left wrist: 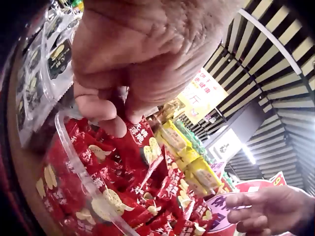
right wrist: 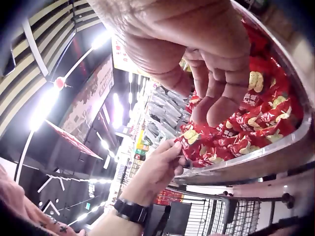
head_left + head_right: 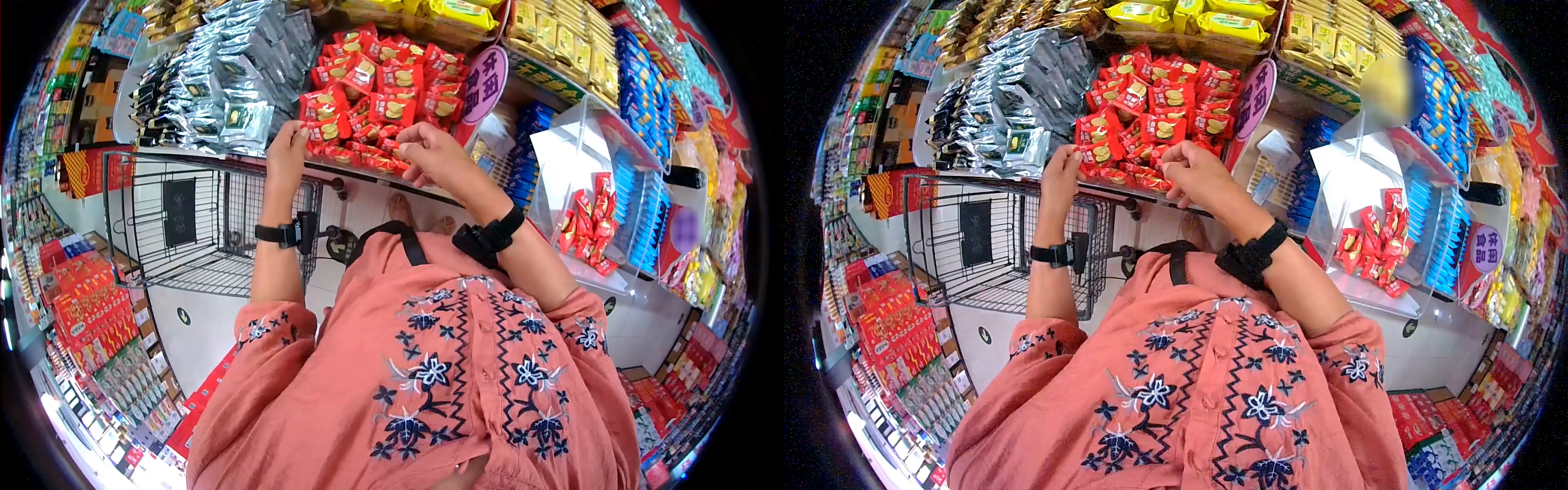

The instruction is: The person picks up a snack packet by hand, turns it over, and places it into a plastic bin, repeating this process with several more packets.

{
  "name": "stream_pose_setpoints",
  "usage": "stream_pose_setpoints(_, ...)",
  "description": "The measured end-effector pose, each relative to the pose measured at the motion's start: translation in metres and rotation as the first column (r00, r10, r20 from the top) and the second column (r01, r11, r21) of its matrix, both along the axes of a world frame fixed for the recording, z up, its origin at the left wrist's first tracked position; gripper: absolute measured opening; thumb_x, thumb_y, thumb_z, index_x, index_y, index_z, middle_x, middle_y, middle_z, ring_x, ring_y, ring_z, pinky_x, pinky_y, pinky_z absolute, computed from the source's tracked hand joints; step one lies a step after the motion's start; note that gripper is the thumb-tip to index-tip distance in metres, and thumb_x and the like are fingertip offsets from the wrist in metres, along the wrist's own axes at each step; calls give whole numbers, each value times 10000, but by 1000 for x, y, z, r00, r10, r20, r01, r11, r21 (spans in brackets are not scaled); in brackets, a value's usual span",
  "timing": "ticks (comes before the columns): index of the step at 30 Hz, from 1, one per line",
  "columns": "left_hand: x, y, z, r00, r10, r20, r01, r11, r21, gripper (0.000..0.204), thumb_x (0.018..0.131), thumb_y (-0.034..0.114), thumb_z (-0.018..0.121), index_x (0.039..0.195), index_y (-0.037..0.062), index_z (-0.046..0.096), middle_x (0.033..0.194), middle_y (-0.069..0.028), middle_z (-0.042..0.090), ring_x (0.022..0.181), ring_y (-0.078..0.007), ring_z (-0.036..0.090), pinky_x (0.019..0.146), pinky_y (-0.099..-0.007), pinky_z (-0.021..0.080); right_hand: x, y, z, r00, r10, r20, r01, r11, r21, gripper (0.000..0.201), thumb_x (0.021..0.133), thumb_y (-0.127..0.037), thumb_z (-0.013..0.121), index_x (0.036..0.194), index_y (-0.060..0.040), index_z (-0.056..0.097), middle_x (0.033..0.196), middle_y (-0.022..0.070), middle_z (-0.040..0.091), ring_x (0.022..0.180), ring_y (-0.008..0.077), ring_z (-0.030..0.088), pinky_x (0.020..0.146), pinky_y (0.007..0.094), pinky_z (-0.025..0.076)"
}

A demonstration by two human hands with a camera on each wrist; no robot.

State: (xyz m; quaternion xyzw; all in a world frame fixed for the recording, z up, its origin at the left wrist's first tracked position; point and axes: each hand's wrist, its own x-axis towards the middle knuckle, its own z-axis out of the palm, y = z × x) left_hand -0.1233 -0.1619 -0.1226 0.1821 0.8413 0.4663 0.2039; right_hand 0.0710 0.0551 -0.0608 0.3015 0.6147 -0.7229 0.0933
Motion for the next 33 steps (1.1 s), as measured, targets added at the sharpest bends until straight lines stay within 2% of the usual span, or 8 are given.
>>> stream_pose_setpoints(5,-13,1,-31,879,-87,-469,27,991,-134,136,966,101,591,1040,-10,616,855,-153,654,812,-325,645,705,-407,515,-1,0,-4,1000,21,-5,-21,1000,-5,331,946,-234,586,1178,1,554,936,75,617,715,178,681,577,295,546)
stream_pose_setpoints(8,-8,4,-27,858,-112,-501,-47,954,-295,189,948,89,588,1129,36,601,1065,-224,629,959,-433,604,792,-478,516,0,1,0,1000,5,8,-5,1000,-12,331,948,-234,584,1178,2,555,938,76,621,723,178,682,574,292,544)
stream_pose_setpoints(11,14,12,-11,833,-19,-552,-126,966,-224,312,929,86,613,1236,83,558,1173,-226,559,993,-430,598,812,-478,526,3,0,1,1000,-6,-3,6,1000,-12,334,949,-237,584,1179,3,556,938,72,624,723,174,680,569,290,538)
stream_pose_setpoints(14,40,22,25,764,-86,-639,-20,988,-156,413,912,86,643,1306,101,521,1206,-216,506,1004,-433,594,818,-477,531,4,0,4,1000,-18,-18,17,1000,-26,337,950,-240,583,1181,3,556,940,68,625,721,169,675,568,289,535)
stream_pose_setpoints(20,54,28,6,816,-200,-543,6,941,-337,459,868,132,727,1292,118,551,1129,-172,500,1001,-388,598,802,-451,536,8,2,14,999,-12,-36,10,998,-64,309,949,-231,613,1171,-22,564,943,36,616,733,125,650,592,267,542)
stream_pose_setpoints(25,41,18,-9,705,-278,-652,83,946,-314,439,879,76,679,1299,92,553,1114,-191,505,1055,-390,557,897,-457,491,18,2,15,994,-1,-109,-9,996,-88,296,958,-233,601,1167,-25,571,960,54,632,730,126,654,600,262,541)
stream_pose_setpoints(28,50,32,12,771,-212,-600,98,971,-218,402,901,115,692,1269,24,561,1050,-184,574,1049,-357,531,910,-434,457,37,7,30,991,-40,-130,29,996,-83,290,964,-235,593,1162,-24,575,963,61,642,729,127,654,605,257,537)
stream_pose_setpoints(33,64,85,40,851,-225,-474,247,969,-16,332,963,191,672,1199,-23,578,1058,-94,562,889,-150,561,743,-289,497,88,34,97,988,-46,-150,45,999,-12,286,960,-256,599,1137,-32,598,933,27,657,746,107,650,632,254,535)
